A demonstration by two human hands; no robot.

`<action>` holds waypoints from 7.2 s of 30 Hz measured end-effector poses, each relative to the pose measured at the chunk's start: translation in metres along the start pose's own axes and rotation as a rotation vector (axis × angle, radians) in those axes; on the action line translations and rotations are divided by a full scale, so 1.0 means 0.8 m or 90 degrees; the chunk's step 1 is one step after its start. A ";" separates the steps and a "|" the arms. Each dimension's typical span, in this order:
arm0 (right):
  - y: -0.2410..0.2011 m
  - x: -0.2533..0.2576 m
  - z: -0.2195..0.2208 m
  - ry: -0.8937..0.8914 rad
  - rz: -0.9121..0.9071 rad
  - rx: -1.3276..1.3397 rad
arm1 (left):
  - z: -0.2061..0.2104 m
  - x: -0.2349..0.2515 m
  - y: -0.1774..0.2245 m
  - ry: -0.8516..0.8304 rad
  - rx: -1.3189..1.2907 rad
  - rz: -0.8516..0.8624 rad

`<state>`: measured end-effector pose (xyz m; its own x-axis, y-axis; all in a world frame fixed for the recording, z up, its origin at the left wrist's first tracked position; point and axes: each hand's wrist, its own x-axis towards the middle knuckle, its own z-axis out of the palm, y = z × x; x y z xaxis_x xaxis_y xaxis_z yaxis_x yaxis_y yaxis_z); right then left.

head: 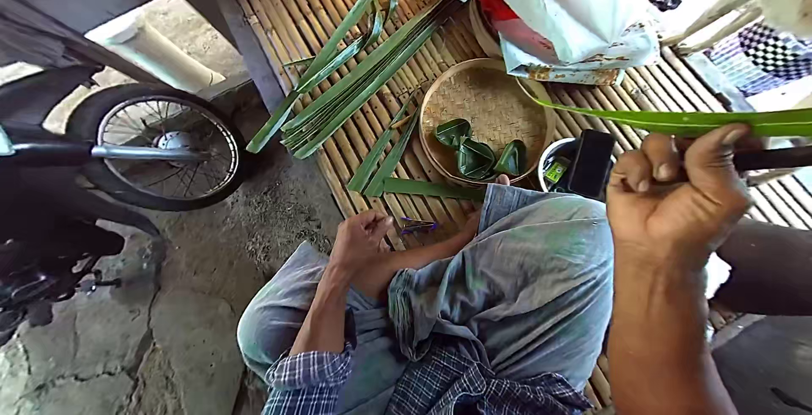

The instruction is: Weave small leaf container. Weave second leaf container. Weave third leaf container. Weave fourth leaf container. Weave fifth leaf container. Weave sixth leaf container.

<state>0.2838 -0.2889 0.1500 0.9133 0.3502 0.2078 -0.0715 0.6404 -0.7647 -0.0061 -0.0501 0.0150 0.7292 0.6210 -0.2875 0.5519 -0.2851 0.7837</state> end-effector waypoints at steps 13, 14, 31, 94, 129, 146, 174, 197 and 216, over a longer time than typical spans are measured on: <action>0.150 -0.018 0.080 -0.278 0.035 -0.481 | -0.013 0.021 -0.027 0.397 -0.232 -0.171; 0.154 -0.014 0.090 -0.361 -0.013 -0.584 | -0.013 0.021 -0.027 0.406 -0.252 -0.173; 0.301 -0.051 0.093 -0.748 -0.240 -1.106 | -0.112 0.114 -0.038 0.467 -0.186 -0.214; 0.110 -0.125 -0.002 -0.423 0.644 0.208 | -0.066 -0.035 0.153 0.192 0.518 0.769; 0.054 -0.129 0.092 -0.419 0.352 -0.210 | -0.077 -0.102 0.192 0.150 0.032 0.207; 0.057 -0.146 0.105 -0.460 0.410 -0.039 | -0.073 -0.113 0.203 0.065 -0.109 0.208; 0.055 -0.146 0.083 -0.534 0.426 0.112 | -0.090 -0.124 0.205 -0.236 -0.498 0.049; 0.060 -0.159 0.080 -0.542 0.430 0.180 | -0.092 -0.120 0.197 -0.369 -0.530 0.022; 0.060 -0.171 0.081 -0.495 0.452 0.231 | -0.091 -0.123 0.200 -0.350 -0.491 0.013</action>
<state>0.1290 -0.2619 0.1248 0.1278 0.9678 0.2168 -0.7072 0.2421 -0.6642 -0.0193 -0.1036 0.2091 0.9325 0.1343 -0.3352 0.2607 0.3919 0.8823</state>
